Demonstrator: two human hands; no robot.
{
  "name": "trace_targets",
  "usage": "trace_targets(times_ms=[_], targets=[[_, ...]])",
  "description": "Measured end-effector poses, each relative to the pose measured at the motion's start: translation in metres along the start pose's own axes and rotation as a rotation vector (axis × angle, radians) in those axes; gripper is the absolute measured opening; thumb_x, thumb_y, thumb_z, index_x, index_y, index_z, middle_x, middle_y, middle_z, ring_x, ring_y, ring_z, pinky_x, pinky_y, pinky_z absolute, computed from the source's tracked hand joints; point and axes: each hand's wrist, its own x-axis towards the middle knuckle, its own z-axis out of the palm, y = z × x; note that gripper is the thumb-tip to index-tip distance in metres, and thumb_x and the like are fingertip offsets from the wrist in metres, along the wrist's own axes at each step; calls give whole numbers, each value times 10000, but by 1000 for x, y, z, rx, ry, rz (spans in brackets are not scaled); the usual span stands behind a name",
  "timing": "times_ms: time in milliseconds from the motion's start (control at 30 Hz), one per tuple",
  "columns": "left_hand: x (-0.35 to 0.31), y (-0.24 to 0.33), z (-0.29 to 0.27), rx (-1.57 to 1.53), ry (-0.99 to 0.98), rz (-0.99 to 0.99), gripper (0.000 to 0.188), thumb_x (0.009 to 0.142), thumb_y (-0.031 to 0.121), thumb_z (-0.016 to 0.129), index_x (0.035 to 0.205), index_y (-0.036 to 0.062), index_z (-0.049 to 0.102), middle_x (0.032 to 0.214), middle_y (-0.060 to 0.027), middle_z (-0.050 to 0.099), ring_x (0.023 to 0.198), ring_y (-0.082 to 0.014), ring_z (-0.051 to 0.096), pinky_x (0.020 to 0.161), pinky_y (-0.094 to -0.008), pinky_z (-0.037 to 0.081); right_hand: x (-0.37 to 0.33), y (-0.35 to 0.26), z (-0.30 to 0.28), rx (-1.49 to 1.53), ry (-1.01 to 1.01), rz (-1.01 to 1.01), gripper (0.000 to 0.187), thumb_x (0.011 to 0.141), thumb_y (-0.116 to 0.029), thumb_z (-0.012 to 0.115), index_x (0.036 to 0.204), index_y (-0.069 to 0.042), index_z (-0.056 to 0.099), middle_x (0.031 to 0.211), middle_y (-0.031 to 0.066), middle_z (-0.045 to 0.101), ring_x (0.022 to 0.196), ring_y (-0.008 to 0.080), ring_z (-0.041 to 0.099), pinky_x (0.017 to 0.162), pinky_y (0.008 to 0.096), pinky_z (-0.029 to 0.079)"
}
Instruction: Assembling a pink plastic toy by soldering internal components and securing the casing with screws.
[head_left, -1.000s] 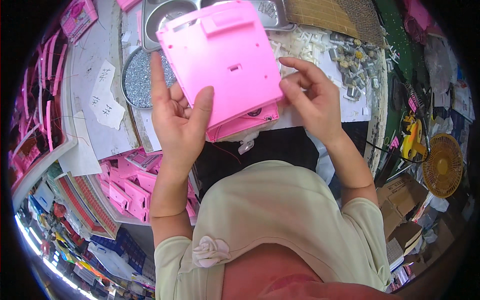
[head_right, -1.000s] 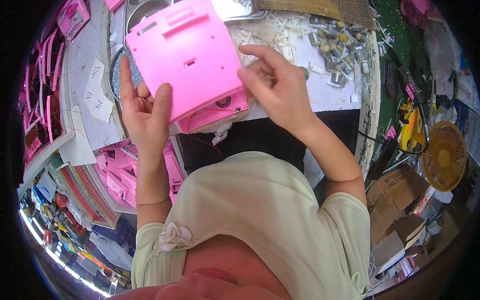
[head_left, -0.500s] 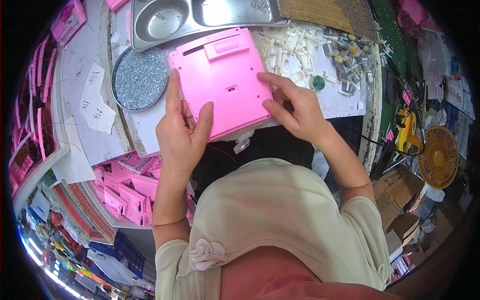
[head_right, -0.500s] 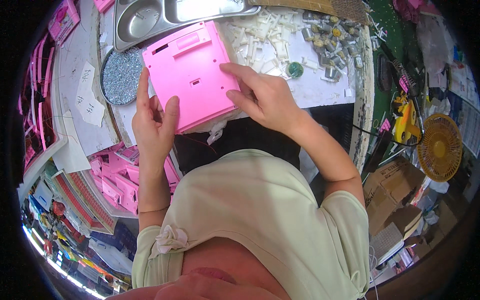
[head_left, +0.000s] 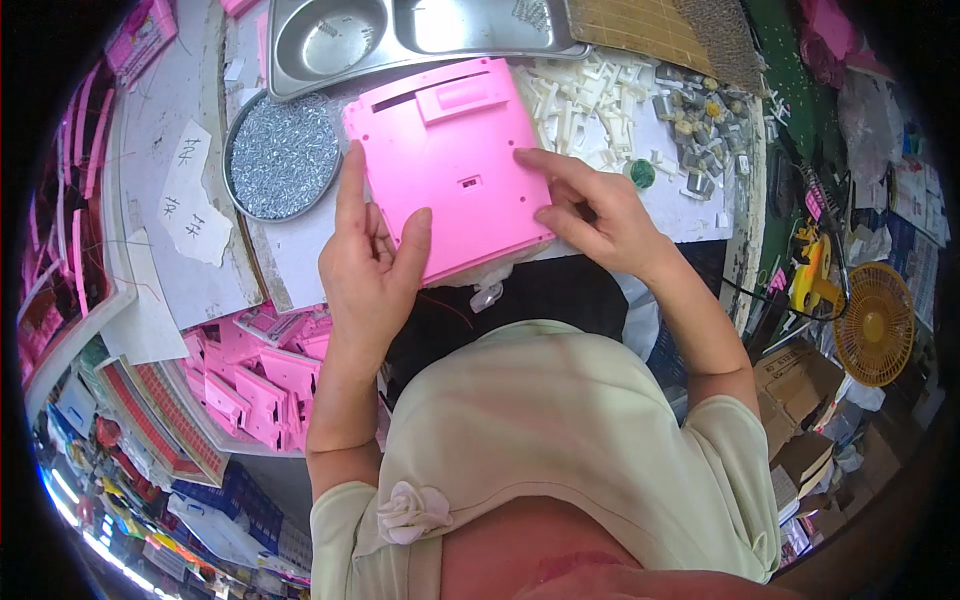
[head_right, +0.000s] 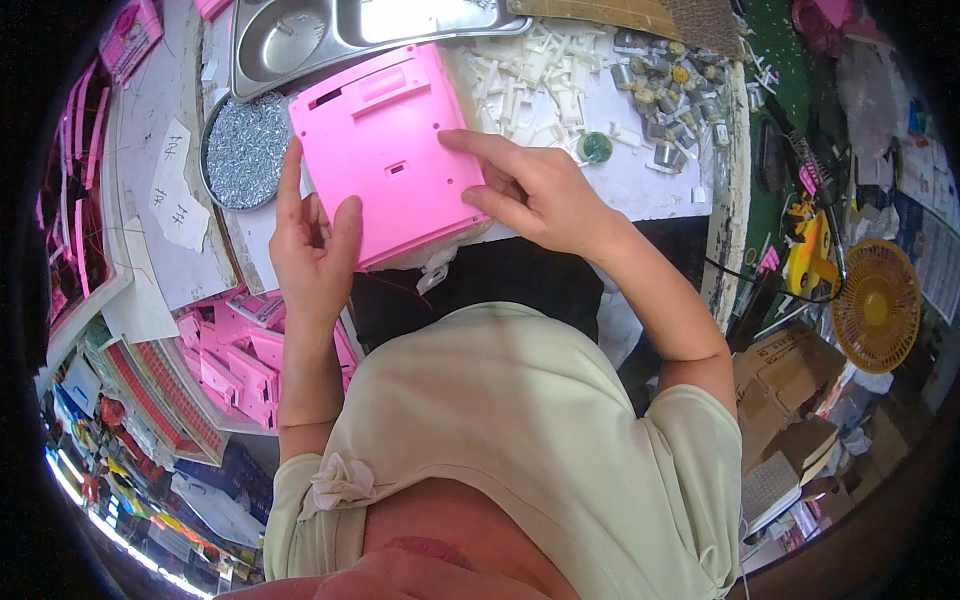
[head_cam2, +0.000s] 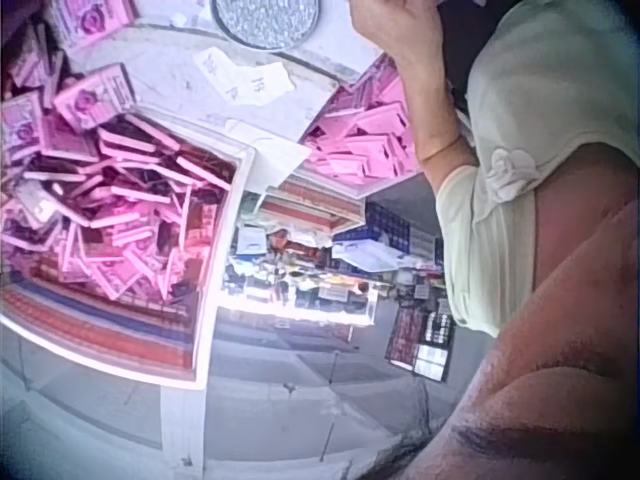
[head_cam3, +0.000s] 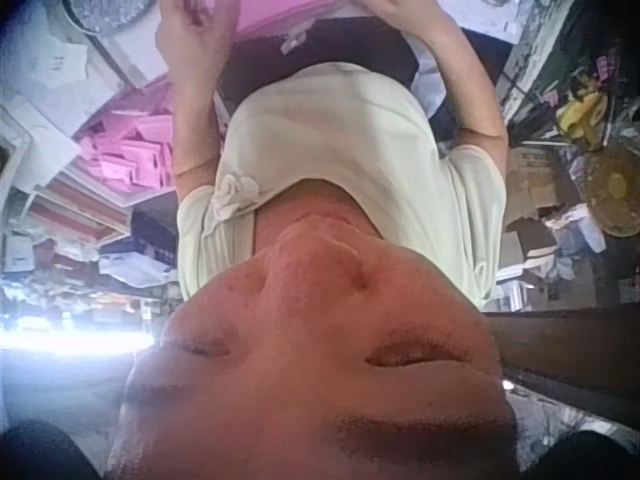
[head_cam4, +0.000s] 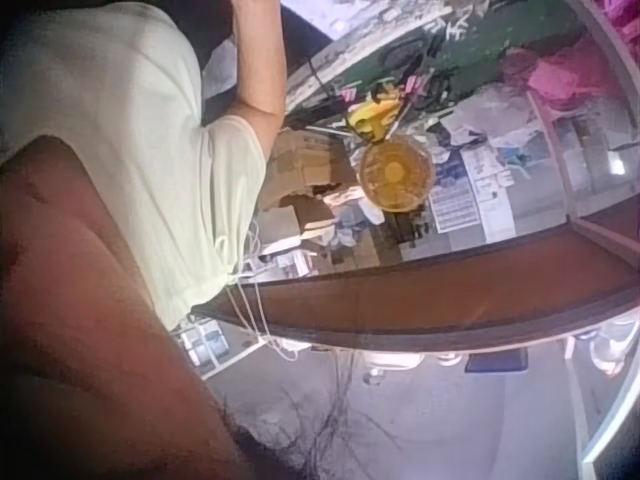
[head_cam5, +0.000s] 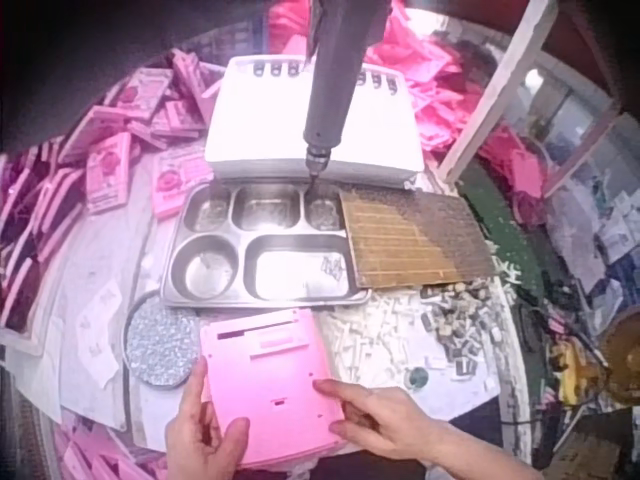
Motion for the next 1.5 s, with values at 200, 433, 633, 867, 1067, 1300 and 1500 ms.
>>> trace_targets(times_ms=[200, 433, 633, 867, 1067, 1300, 1500], targets=[[-8, 9, -1, 185, 52, 4, 733, 905, 184, 752, 1512, -40, 405, 574, 15, 427, 492, -70, 385, 480, -248, 343, 5, -8, -4, -43, -57, 52, 565, 882, -111, 725, 1429, -113, 589, 641, 78, 539, 588, 174, 515, 628, 309, 469], [-16, -19, 1, 51, 28, -45, 635, 915, 148, 743, 1465, -38, 485, 585, 2, 416, 524, -73, 401, 521, -237, 377, 2, -13, -2, -231, -101, 136, 556, 890, -163, 748, 1426, -203, 605, 686, 122, 633, 592, 174, 603, 626, 319, 499], [-10, -13, -8, -214, -7, -135, 635, 912, 157, 751, 1467, -11, 490, 575, 17, 424, 516, -73, 411, 533, -227, 386, 2, -19, -1, -166, -70, 150, 538, 900, -172, 744, 1421, -196, 614, 638, 87, 557, 573, 120, 501, 605, 271, 454], [12, -3, -27, 446, -32, 536, 567, 836, 114, 772, 1373, 51, 602, 1084, -132, 607, 1034, -243, 588, 798, -330, 509, 2, -13, -3, -112, -55, 129, 535, 871, -204, 786, 1385, -253, 646, 615, 59, 558, 553, 131, 506, 578, 287, 451], [-12, -3, -34, 284, 13, 249, 447, 768, 152, 856, 1163, 43, 678, 1053, -116, 645, 926, -189, 612, 710, -303, 499, 4, -13, -4, -99, -73, 152, 545, 866, -220, 795, 1388, -253, 644, 619, 53, 556, 562, 125, 501, 584, 279, 453], [-74, -20, -5, 150, -8, -104, 215, 820, 137, 844, 940, 8, 720, 688, -23, 639, 564, -95, 544, 535, -246, 431, 11, -33, -10, -472, -98, -11, 523, 790, -142, 805, 1300, -184, 697, 852, 83, 664, 751, 230, 628, 653, 336, 505], [-77, -22, -2, -57, 7, -115, 112, 897, 86, 755, 921, -17, 718, 689, -46, 646, 590, -91, 560, 577, -252, 469, 70, -60, 29, -512, -298, -686, 454, 760, -171, 779, 1194, -120, 658, 1246, 73, 615, 1268, 323, 530, 1024, 478, 446]])
